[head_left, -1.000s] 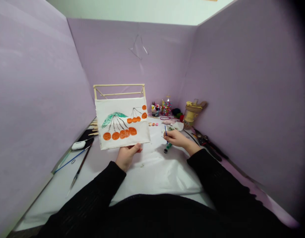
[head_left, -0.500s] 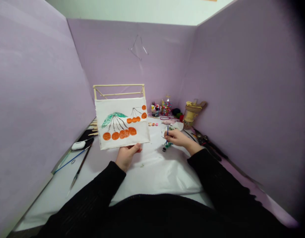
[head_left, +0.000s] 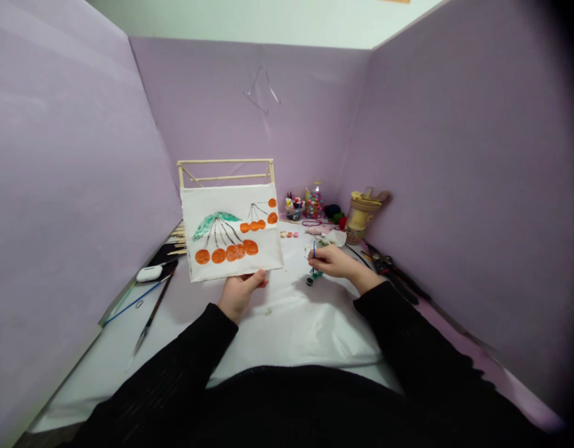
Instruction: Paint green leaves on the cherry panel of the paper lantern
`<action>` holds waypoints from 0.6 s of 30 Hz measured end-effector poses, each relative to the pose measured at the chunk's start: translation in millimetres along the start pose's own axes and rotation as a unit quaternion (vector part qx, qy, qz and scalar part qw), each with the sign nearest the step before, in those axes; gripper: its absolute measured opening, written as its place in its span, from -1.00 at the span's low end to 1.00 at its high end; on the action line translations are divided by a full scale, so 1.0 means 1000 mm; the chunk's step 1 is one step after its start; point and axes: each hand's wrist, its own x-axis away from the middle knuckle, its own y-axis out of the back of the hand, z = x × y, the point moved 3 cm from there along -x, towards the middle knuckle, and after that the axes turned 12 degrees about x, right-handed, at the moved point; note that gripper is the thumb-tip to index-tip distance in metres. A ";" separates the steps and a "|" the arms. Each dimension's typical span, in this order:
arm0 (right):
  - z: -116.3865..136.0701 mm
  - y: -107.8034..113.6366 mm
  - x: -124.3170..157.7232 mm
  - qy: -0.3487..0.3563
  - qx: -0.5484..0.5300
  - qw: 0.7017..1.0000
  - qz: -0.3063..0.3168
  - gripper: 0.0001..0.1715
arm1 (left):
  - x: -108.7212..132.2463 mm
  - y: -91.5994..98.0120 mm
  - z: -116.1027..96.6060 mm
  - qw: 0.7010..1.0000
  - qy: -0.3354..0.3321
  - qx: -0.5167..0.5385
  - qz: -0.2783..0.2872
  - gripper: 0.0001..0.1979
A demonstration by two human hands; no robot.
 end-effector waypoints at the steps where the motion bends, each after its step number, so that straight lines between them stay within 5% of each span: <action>1: -0.001 0.000 0.000 -0.002 0.002 1.000 -0.003 -0.72 | 0.000 0.000 0.000 1.000 -0.001 0.000 0.002 -0.65; 18: -0.011 -0.003 0.000 -0.039 0.036 0.998 -0.030 -0.75 | -0.001 0.000 0.000 1.000 -0.001 0.007 0.000 -0.62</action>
